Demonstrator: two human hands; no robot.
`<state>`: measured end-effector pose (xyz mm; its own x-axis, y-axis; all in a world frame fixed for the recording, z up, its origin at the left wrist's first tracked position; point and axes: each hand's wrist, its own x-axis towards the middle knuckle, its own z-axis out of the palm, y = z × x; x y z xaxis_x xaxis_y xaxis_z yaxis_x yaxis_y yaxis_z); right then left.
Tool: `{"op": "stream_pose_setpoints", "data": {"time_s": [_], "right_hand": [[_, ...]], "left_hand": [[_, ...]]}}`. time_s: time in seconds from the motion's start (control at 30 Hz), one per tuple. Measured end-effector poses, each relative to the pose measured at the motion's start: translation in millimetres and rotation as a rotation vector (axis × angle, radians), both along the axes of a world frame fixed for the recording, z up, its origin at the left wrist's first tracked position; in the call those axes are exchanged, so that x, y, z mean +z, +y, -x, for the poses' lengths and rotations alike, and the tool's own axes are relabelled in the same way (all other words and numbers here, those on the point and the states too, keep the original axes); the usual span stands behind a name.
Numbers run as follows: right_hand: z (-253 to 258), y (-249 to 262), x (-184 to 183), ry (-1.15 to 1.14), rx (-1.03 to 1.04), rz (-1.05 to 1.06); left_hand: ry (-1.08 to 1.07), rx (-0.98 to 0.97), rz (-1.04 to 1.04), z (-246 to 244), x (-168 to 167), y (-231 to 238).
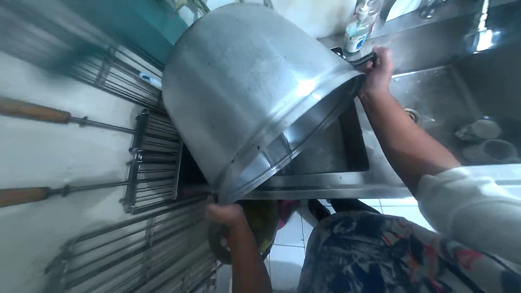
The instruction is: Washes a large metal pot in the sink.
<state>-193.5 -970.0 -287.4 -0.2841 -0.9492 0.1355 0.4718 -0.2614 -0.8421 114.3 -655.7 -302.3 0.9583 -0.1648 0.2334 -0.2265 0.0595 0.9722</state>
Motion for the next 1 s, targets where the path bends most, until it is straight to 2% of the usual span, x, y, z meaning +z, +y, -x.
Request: {"op": "stream_pose_setpoints", "data": {"time_s": [0.13, 0.3, 0.43, 0.6, 0.77, 0.9, 1.0], "right_hand": [[8.3, 6.9, 1.7, 0.002, 0.031, 0.111], [14.6, 17.1, 16.2, -0.033, 0.025, 0.16], [21.0, 11.4, 12.0, -0.072, 0.025, 0.289], [22.3, 9.6, 12.8, -0.111, 0.066, 0.341], [16.2, 18.7, 18.1, -0.074, 0.115, 0.23], [5.9, 18.2, 13.5, -0.083, 0.119, 0.103], [-4.2, 13.1, 12.9, -0.037, 0.109, -0.016]], "left_hand": [[0.009, -0.085, 0.131, 0.0, -7.6, 3.9], [0.138, -0.144, 0.241, -8.8, -14.6, 7.4], [0.141, -0.229, 0.271, -25.4, -25.4, 13.1], [0.109, -0.217, 0.25, -34.8, -28.6, 18.0], [0.058, -0.194, 0.249, -20.9, -4.2, 12.3], [0.078, -0.157, 0.167, -11.0, 19.9, 8.5], [0.071, -0.154, 0.119, -16.8, 24.9, 7.5]]}}
